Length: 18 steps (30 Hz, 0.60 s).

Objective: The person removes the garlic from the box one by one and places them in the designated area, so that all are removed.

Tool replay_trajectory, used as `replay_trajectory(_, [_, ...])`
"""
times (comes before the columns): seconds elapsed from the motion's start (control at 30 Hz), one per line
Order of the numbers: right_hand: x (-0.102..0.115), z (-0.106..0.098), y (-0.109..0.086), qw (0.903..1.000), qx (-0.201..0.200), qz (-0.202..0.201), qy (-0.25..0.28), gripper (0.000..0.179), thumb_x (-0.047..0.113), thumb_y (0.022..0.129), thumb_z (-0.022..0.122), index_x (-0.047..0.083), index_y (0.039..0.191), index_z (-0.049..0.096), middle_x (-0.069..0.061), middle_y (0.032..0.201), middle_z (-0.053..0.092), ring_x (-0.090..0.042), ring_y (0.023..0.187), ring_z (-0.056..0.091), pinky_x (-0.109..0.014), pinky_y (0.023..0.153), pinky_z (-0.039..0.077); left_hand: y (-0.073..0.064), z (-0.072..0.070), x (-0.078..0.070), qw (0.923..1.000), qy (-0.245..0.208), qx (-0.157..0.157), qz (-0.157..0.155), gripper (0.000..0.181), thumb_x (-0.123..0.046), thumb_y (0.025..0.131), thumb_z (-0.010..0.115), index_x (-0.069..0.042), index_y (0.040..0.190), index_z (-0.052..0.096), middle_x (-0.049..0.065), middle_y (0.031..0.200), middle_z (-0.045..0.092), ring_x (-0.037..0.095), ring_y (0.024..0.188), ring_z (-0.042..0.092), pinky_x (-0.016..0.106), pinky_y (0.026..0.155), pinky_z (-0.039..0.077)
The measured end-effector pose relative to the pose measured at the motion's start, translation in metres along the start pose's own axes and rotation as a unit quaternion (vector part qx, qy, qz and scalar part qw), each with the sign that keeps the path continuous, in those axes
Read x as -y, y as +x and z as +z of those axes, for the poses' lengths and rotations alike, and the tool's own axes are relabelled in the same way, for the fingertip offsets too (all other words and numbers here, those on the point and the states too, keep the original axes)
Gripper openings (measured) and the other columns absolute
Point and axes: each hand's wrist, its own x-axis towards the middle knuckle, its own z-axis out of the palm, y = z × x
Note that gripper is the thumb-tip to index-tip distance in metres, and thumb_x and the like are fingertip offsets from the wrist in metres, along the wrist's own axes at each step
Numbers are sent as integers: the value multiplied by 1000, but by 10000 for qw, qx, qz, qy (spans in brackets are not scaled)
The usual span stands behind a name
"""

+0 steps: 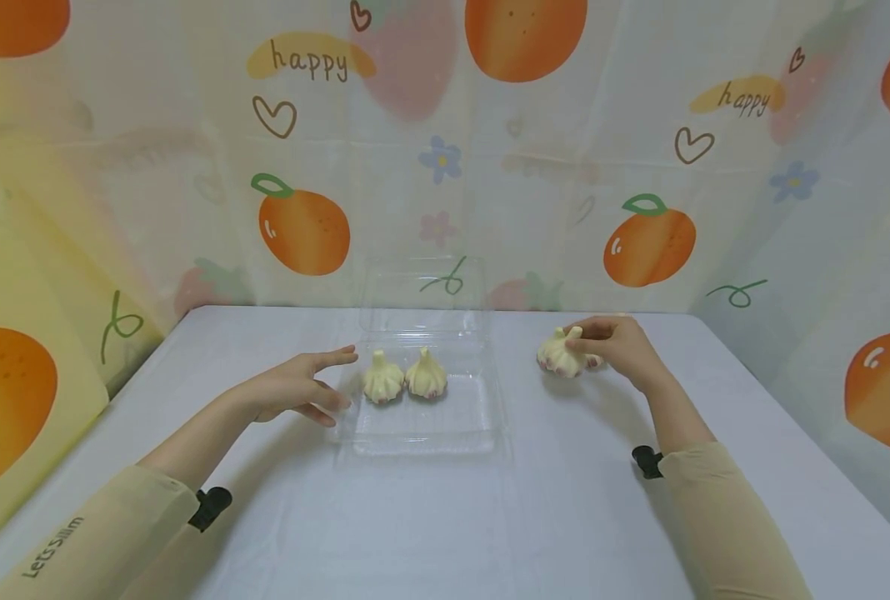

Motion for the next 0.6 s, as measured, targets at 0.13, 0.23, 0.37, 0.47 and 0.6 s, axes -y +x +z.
replay_trajectory(0.13, [-6, -2, 0, 9998, 98, 76, -144, 39, 34, 87, 75, 9, 116, 72, -4, 115, 74, -9, 106, 65, -17, 84, 51, 0, 0, -1, 10000, -14, 16, 27, 86, -7, 88, 67, -7, 158, 18, 8, 170, 2, 29, 112, 65, 35, 81, 63])
replay_trajectory(0.23, [-11, -2, 0, 9996, 195, 131, -133, 41, 33, 86, 76, 8, 118, 71, -12, 129, 68, -21, 129, 57, -13, 85, 50, 0, 0, 0, 10000, -26, 21, 49, 86, -7, 88, 67, -6, 158, 18, 8, 170, 1, 28, 111, 65, 35, 81, 63])
replay_trajectory(0.37, [-15, -3, 0, 9991, 374, 140, -138, 42, 33, 85, 77, 8, 118, 71, -10, 123, 72, -21, 130, 55, -13, 86, 50, -1, 0, -1, 10000, -14, 35, 58, 86, -7, 88, 68, -7, 158, 17, 8, 170, 1, 27, 111, 65, 35, 81, 63])
replay_trajectory(0.47, [-18, -2, -2, 9983, 550, 98, -145, 39, 32, 84, 78, 8, 115, 72, -3, 111, 76, -10, 111, 63, -17, 88, 51, -1, 0, -1, 10000, -8, 39, 66, 86, -7, 88, 68, -6, 158, 17, 9, 169, 1, 27, 111, 65, 35, 81, 63])
replay_trajectory(0.6, [-19, -2, -4, 9967, 803, -9, -115, 36, 30, 83, 79, 9, 111, 74, 0, 106, 77, -3, 99, 63, -23, 92, 51, 0, 1, -1, 10000, -3, 25, 71, 86, -7, 88, 68, -6, 158, 17, 9, 169, 2, 28, 112, 65, 35, 81, 63])
